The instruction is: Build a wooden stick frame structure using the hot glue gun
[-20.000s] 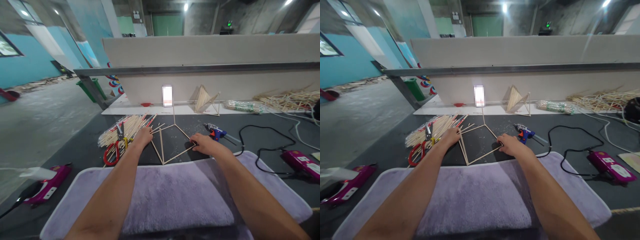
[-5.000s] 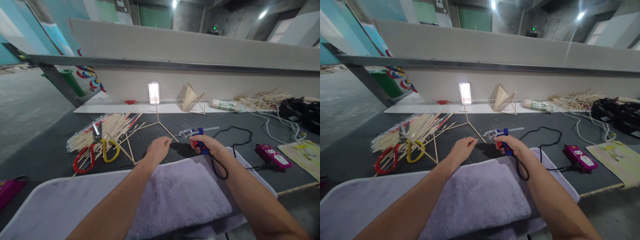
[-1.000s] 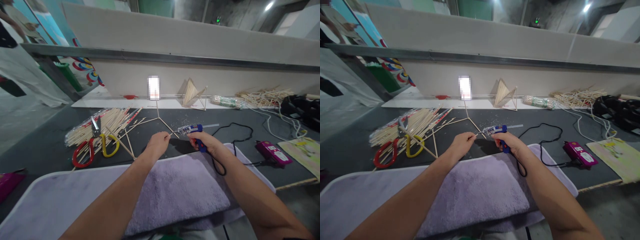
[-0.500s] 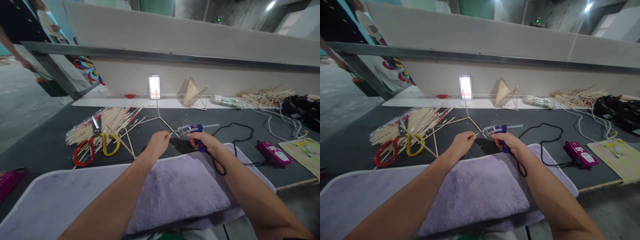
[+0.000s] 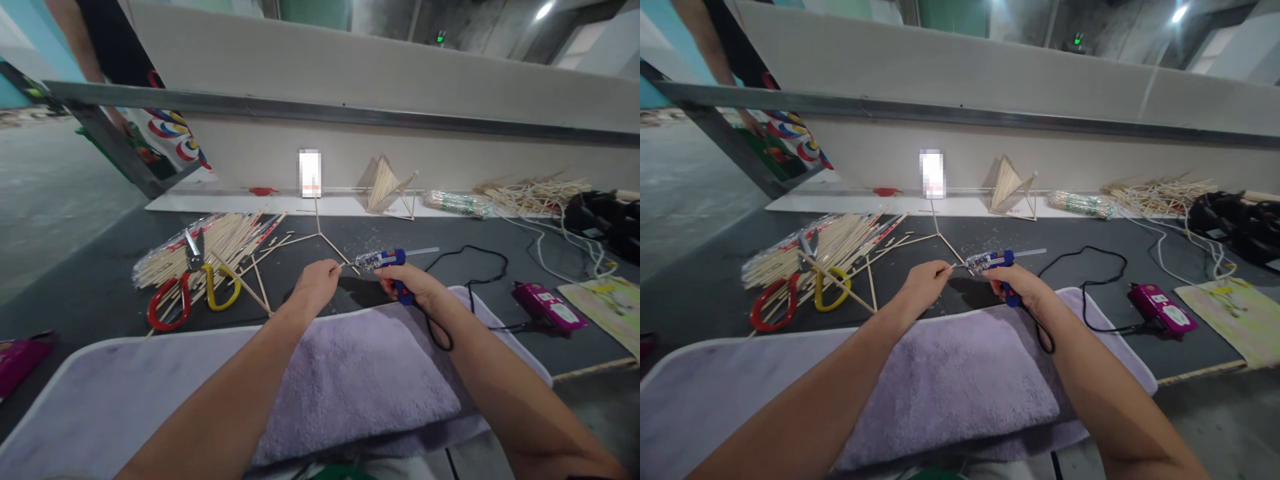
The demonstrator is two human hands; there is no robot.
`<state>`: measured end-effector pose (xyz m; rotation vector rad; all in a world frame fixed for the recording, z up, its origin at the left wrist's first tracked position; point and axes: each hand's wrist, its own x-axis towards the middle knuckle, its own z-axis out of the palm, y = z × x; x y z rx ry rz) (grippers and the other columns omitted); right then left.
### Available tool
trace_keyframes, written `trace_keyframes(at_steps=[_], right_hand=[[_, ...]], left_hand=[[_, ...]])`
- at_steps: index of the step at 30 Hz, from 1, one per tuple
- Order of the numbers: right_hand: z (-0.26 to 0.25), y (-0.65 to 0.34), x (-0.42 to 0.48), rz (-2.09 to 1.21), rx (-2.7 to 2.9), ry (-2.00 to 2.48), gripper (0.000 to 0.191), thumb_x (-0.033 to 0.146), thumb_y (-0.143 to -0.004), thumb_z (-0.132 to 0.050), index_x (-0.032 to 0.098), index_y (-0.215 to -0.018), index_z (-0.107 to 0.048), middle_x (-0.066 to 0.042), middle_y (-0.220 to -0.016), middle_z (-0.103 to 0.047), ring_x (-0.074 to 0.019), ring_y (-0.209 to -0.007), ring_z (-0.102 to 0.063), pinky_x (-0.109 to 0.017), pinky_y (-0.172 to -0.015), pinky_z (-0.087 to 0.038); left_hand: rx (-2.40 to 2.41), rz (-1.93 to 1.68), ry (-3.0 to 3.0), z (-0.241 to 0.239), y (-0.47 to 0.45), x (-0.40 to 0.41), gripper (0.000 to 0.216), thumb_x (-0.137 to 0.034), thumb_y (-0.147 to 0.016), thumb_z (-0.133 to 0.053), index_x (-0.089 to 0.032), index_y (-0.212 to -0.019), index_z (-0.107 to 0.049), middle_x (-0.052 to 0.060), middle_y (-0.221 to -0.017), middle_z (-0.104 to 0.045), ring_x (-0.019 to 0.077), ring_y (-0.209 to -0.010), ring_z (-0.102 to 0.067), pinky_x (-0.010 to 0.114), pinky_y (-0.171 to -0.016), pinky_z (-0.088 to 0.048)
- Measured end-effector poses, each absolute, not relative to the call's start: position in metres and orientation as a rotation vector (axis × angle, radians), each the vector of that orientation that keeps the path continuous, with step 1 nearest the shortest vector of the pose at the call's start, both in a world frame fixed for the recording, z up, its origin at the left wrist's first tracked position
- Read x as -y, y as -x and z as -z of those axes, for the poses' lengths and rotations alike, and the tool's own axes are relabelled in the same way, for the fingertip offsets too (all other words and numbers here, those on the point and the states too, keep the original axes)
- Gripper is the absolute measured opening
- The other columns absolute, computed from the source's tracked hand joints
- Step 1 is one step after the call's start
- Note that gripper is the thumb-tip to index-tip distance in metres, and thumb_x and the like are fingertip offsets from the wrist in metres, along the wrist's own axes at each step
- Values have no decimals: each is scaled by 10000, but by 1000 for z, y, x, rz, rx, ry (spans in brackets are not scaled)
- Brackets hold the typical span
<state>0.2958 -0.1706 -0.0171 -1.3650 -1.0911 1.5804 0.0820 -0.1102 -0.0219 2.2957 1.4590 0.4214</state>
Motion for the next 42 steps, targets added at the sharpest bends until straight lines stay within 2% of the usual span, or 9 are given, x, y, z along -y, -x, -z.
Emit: trace_keyframes(at_steps=[9, 14, 17, 20, 25, 31, 34, 38, 42], right_hand=[[2, -306, 180, -1729, 1178, 1170, 307, 428, -704, -619, 128, -667, -566, -46, -626, -594, -68, -428, -405, -208, -405, -291], [-5, -313, 182, -1565, 1064, 1086, 401, 584, -698, -541, 185, -735, -545, -20, -682, -576, -59, -410, -346, -220, -410, -319], [-2, -324, 174, -1521, 989, 1166, 390, 568, -741, -533, 180, -778, -557, -27, -698, -591, -55, -406, -341, -212, -406, -348], [9, -336, 166, -1611, 898, 1233, 387, 543, -776, -533, 158, -786, -573, -36, -669, -602, -64, -420, -411, -201, -410, -398], [19, -339, 161, -1664, 732, 1278, 394, 527, -817, -497, 143, -805, -583, -54, -695, -625, -100, -531, -552, -220, -519, -510], [6, -338, 167, -1720, 782, 1326, 415, 525, -846, -444, 137, -858, -593, -95, -759, -658, -159, -692, -632, -293, -639, -534], [-7, -352, 169, -1502, 1053, 1730, 432, 570, -782, -511, 153, -766, -621, -75, -624, -646, -167, -562, -614, -262, -507, -489], [-17, -347, 168, -934, 1348, 2036, 276, 390, -719, -647, 185, -544, -588, 7, -395, -515, -110, -382, -489, -208, -414, -371], [-5, -292, 156, -512, 1717, 1964, 112, 253, -763, -567, 223, -731, -670, -15, -633, -652, -152, -613, -600, -241, -593, -438]], left_hand=[[-1492, -354, -2291, 21, -82, 112, 262, -339, -845, -420, -225, -907, -649, 40, -853, -662, 143, -749, -562, 232, -629, -351], [-1447, -381, -2307, 23, -82, 113, 239, -328, -846, -427, -233, -886, -643, 39, -845, -659, 162, -783, -572, 248, -652, -369], [-1456, -441, -2260, 26, -83, 114, 228, -335, -845, -439, -234, -952, -613, 47, -888, -654, 158, -815, -576, 245, -688, -383], [-1513, -452, -2206, 29, -84, 116, 223, -351, -831, -465, -221, -983, -564, 51, -862, -644, 156, -779, -572, 244, -662, -379], [-1510, -406, -2231, 29, -86, 122, 153, -341, -836, -454, -220, -893, -528, 29, -783, -622, 146, -690, -545, 247, -592, -340], [-1532, -352, -2248, 19, -88, 130, 172, -360, -832, -461, -217, -883, -543, 35, -828, -622, 146, -721, -541, 247, -602, -344], [-1549, -343, -2244, 18, -88, 132, 173, -361, -830, -464, -217, -865, -554, 35, -847, -621, 144, -736, -538, 245, -614, -353], [-1516, -389, -2289, 19, -89, 133, 157, -330, -835, -454, -223, -848, -569, 29, -866, -616, 151, -773, -545, 248, -627, -365], [-1492, -390, -2358, 19, -88, 134, 148, -270, -838, -442, -222, -848, -582, 36, -904, -611, 155, -813, -550, 257, -669, -378]])
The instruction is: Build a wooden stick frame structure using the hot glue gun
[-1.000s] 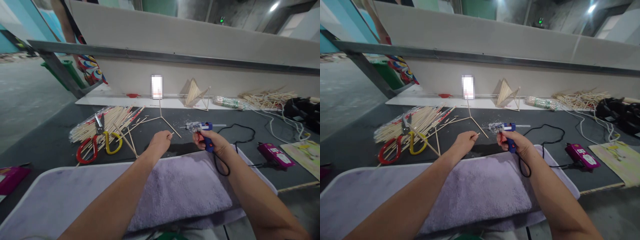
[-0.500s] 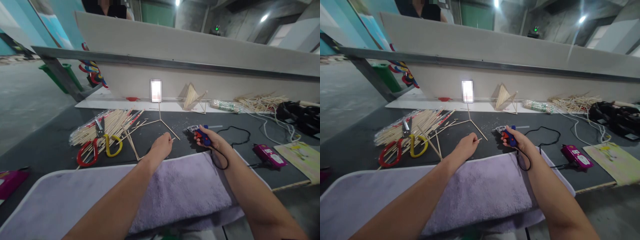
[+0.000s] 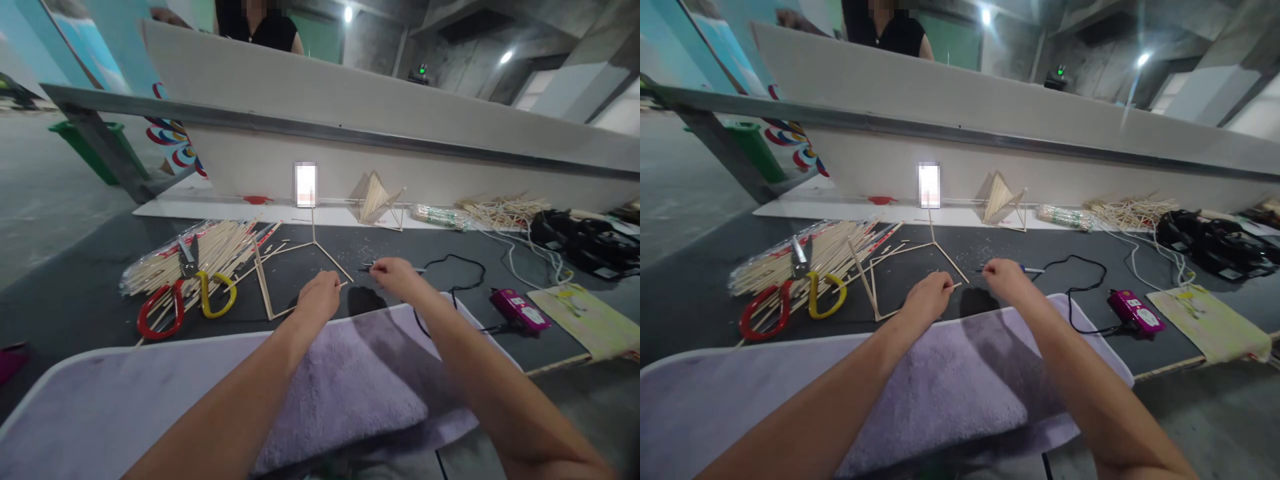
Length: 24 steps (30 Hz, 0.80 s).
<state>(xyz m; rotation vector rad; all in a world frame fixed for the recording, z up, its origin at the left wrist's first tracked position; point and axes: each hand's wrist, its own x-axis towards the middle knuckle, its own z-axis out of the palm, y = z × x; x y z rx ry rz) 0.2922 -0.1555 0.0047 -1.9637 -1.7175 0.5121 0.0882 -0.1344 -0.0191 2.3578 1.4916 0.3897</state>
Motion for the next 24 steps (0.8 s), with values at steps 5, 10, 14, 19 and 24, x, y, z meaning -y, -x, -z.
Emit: trace_keyframes(at_steps=[5, 10, 14, 19, 24], right_hand=[[19, -248, 135, -349, 1895, 2114, 230, 129, -740, -532, 210, -875, -699, -65, -907, -685, -195, -900, -599, -269, -805, -418], [30, -253, 136, -301, 1953, 2082, 323, 109, -771, -467, 204, -982, -694, -70, -1026, -662, -188, -964, -585, -258, -859, -411], [31, -255, 143, -371, 1922, 2038, 314, 122, -780, -464, 220, -954, -707, -44, -962, -685, -183, -906, -605, -253, -806, -440], [33, -257, 142, -462, 1861, 2012, 295, 122, -765, -493, 260, -898, -718, -6, -899, -700, -180, -855, -615, -262, -775, -451], [35, -259, 141, -508, 1844, 1965, 283, 117, -762, -505, 248, -894, -719, -12, -918, -698, -185, -877, -615, -275, -808, -445]], left_hand=[[-1491, -384, -2421, 21, -89, 133, 172, -273, -838, -440, -223, -850, -604, 46, -893, -604, 179, -862, -545, 276, -710, -381], [-1456, -352, -2430, 25, -91, 129, 194, -276, -837, -443, -232, -871, -629, 58, -899, -613, 190, -862, -539, 289, -722, -381], [-1463, -308, -2393, 24, -92, 127, 191, -278, -828, -464, -228, -879, -641, 59, -912, -615, 189, -897, -533, 285, -769, -381], [-1393, -347, -2491, 26, -91, 122, 192, -256, -828, -457, -234, -850, -646, 56, -886, -609, 192, -877, -533, 293, -774, -381], [-1371, -334, -2581, 30, -94, 118, 210, -219, -823, -440, -234, -845, -649, 58, -874, -605, 190, -849, -538, 295, -757, -380]])
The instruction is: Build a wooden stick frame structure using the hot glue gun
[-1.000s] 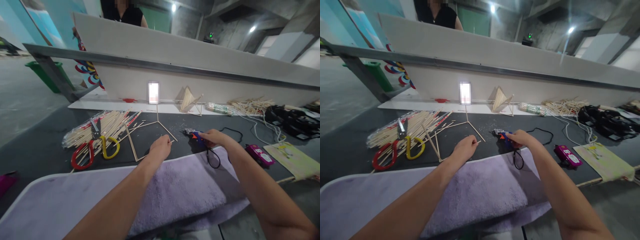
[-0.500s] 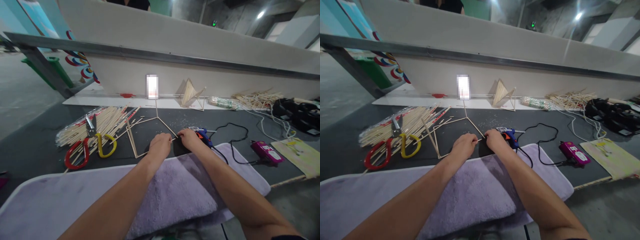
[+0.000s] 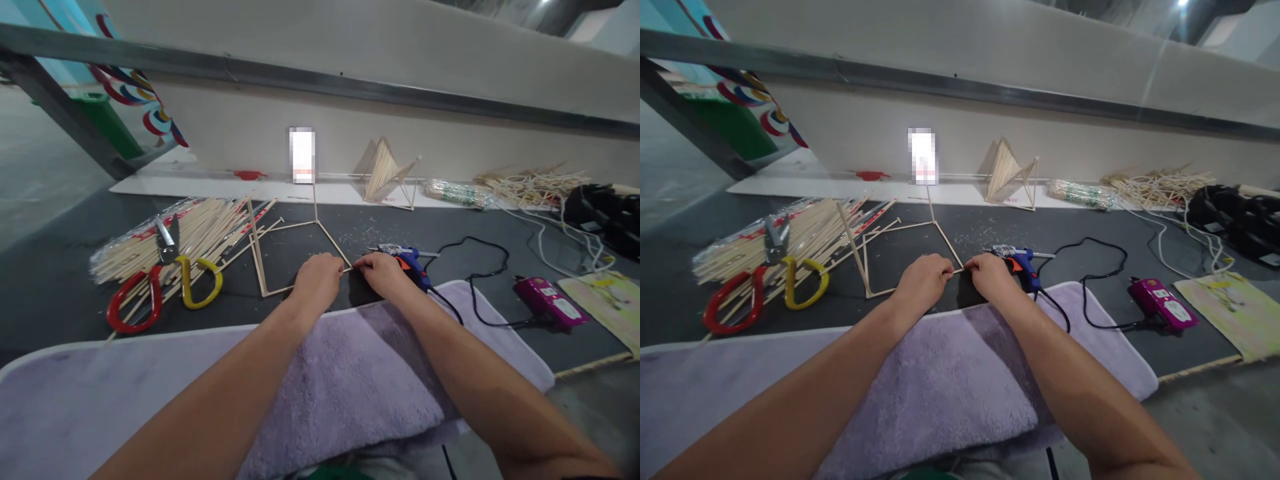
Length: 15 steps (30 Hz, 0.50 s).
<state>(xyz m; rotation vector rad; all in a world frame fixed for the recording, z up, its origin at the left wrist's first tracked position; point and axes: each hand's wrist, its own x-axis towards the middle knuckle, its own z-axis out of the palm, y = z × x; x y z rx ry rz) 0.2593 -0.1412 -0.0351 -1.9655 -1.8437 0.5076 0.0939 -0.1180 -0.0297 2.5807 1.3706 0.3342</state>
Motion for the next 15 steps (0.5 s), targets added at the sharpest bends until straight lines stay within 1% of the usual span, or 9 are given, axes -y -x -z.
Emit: trace_keyframes(at_steps=[4, 11, 15], right_hand=[[32, -259, 143, -499, 1852, 1978, 287, 120, -764, -503, 262, -894, -716, 4, -919, -698, -175, -886, -614, -265, -808, -445], [34, -261, 143, -508, 1876, 1929, 287, 111, -758, -511, 250, -892, -724, -13, -930, -700, -192, -892, -616, -282, -822, -444], [37, -261, 143, -464, 1914, 1919, 289, 118, -769, -502, 242, -917, -717, -10, -934, -700, -172, -895, -618, -258, -819, -445]], left_hand=[[-1357, -314, -2602, 31, -95, 116, 220, -215, -821, -437, -232, -843, -655, 60, -882, -604, 185, -857, -536, 289, -771, -380], [-1323, -319, -2630, 32, -95, 112, 212, -191, -802, -455, -220, -815, -664, 65, -863, -610, 186, -849, -534, 288, -771, -386], [-1348, -299, -2611, 30, -95, 113, 218, -204, -805, -459, -220, -842, -673, 59, -876, -614, 175, -871, -534, 279, -796, -391]])
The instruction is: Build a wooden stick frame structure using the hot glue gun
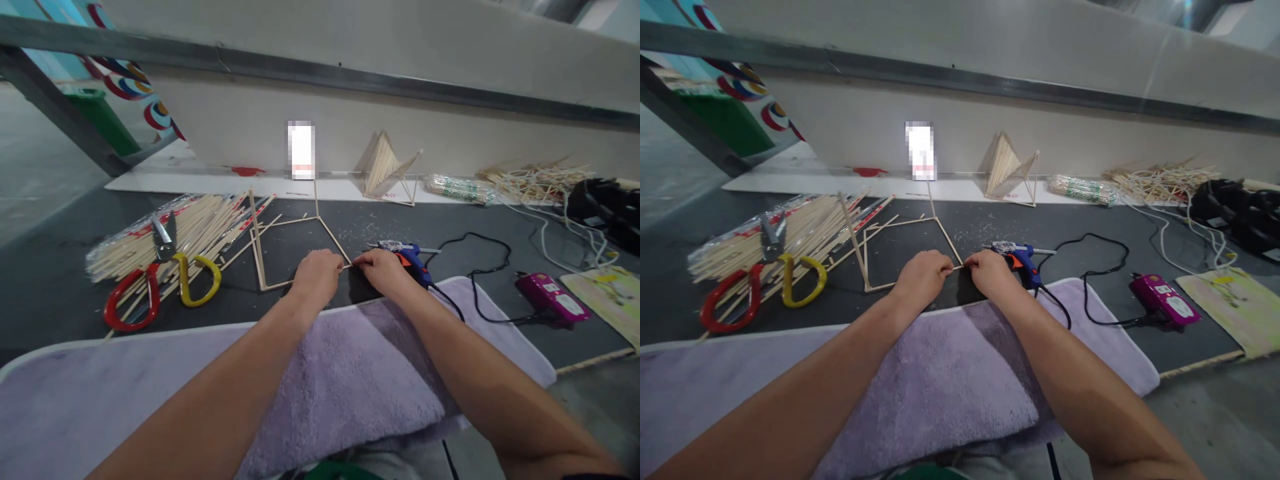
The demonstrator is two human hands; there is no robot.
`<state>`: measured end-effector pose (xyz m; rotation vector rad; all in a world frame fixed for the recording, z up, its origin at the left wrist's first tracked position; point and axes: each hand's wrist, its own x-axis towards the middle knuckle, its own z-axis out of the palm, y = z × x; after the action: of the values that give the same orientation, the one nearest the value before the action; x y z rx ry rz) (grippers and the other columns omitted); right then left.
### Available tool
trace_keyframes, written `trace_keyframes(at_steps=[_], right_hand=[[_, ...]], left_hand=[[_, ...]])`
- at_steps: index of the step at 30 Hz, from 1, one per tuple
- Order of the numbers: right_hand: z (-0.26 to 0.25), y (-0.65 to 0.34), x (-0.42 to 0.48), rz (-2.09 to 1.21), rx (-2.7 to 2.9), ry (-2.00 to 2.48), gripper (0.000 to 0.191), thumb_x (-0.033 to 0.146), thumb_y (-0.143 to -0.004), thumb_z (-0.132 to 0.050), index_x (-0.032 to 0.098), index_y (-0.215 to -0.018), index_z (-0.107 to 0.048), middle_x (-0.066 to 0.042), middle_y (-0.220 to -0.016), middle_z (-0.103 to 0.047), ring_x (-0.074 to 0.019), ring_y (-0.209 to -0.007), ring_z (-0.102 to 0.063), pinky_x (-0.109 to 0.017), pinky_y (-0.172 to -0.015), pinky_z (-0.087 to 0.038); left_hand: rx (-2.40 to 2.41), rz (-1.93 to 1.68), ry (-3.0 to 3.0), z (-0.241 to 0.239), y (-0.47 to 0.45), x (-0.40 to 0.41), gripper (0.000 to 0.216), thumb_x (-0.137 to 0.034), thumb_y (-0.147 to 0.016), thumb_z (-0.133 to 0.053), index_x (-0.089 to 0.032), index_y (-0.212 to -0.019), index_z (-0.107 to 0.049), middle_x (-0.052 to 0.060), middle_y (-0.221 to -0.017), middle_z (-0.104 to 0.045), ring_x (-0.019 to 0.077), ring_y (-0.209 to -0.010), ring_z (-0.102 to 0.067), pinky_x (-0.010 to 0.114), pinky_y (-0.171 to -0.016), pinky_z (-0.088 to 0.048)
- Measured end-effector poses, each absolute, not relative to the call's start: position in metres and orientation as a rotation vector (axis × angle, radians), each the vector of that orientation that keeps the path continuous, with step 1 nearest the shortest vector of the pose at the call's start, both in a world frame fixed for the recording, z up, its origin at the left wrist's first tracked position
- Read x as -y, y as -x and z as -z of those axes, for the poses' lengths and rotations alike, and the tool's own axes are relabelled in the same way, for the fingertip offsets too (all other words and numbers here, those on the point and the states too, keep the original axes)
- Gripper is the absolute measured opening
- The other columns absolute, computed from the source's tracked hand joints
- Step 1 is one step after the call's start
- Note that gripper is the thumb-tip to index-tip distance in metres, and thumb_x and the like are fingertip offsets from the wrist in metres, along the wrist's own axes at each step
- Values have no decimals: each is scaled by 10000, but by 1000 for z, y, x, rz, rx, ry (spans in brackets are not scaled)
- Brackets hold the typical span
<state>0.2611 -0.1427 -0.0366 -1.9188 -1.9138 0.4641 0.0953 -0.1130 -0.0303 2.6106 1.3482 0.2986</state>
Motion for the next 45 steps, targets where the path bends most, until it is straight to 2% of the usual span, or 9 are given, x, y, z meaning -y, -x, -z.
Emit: trace_keyframes(at_steps=[8, 19, 31, 45], right_hand=[[35, -260, 144, -411, 1984, 1916, 337, 107, -761, -483, 264, -957, -707, 27, -933, -702, -128, -881, -620, -193, -777, -450], [39, -261, 142, -371, 1982, 1944, 324, 129, -763, -481, 244, -959, -712, -3, -950, -698, -155, -887, -615, -219, -790, -453], [36, -257, 143, -420, 2003, 1921, 349, 115, -761, -457, 249, -963, -708, 11, -932, -704, -141, -866, -626, -208, -769, -450], [34, -255, 143, -391, 1967, 1931, 319, 131, -765, -468, 235, -939, -714, -13, -947, -700, -144, -888, -621, -219, -806, -446]], left_hand=[[-1319, -341, -2681, 33, -94, 112, 209, -202, -804, -461, -225, -821, -669, 45, -851, -611, 163, -839, -534, 269, -751, -396], [-1306, -324, -2722, 30, -94, 114, 214, -170, -794, -456, -216, -810, -665, 50, -831, -606, 169, -811, -532, 273, -717, -396], [-1318, -312, -2757, 26, -93, 117, 215, -155, -793, -446, -201, -805, -655, 57, -821, -608, 178, -783, -535, 284, -685, -398], [-1349, -278, -2711, 25, -92, 119, 242, -156, -806, -425, -197, -832, -662, 69, -855, -607, 177, -829, -531, 292, -747, -403]])
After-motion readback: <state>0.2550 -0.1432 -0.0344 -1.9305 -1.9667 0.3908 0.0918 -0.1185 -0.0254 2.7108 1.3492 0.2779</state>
